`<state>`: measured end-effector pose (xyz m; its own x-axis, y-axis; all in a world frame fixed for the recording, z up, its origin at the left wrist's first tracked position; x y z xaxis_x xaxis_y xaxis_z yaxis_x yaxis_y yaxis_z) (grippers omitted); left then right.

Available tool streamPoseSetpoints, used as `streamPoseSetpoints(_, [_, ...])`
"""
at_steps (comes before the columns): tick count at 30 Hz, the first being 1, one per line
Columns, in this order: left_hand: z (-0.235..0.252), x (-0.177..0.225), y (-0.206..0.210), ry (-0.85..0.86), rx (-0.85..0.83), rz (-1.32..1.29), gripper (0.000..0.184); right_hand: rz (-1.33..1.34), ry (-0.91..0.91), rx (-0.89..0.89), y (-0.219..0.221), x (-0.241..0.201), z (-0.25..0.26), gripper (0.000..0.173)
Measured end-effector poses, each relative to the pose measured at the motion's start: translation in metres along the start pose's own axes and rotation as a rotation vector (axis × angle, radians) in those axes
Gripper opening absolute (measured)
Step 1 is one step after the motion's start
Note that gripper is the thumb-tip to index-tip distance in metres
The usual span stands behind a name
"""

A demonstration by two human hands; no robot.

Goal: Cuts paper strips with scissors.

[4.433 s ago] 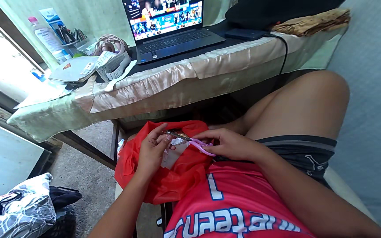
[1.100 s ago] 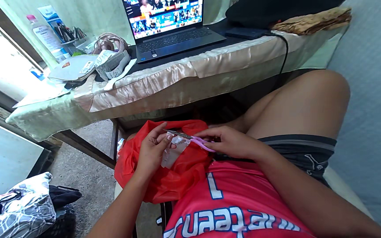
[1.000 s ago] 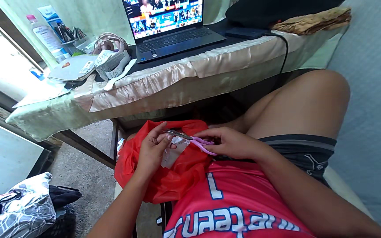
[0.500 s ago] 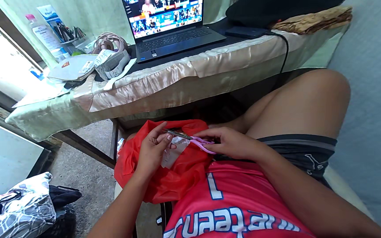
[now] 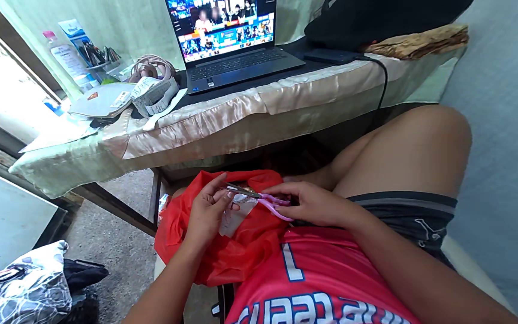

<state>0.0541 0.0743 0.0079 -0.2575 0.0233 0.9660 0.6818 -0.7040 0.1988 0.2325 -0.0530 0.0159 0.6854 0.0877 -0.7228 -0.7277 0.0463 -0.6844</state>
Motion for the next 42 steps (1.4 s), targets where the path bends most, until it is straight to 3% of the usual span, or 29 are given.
streamPoseSetpoints(15, [0.0,-0.0003,-0.0004,-0.004,0.013,0.02,0.047,-0.026,0.049,0.009,-0.0014,0.0028,-0.0001,0.032])
streamPoseSetpoints(23, [0.0002,-0.0013,-0.0008,-0.015,0.014,0.014,0.05,0.006,0.019,-0.018,0.0006,-0.0005,-0.0009,0.039])
streamPoseSetpoints(42, [0.0002,-0.0013,-0.0012,-0.01,0.025,0.027,0.048,-0.017,0.051,-0.01,0.0009,0.0004,-0.0011,0.036])
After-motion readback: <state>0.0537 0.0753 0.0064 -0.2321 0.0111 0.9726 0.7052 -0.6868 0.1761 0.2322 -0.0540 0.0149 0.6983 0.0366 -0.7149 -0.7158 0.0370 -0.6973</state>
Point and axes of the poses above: each hand's wrist, its own z-axis towards the middle knuckle, its own y-axis out of the palm, x = y × z, the point moved 8 cm from there along z, towards the middle knuckle, and after that the axes turned 7 degrees about -z, right-handed, at the moved point
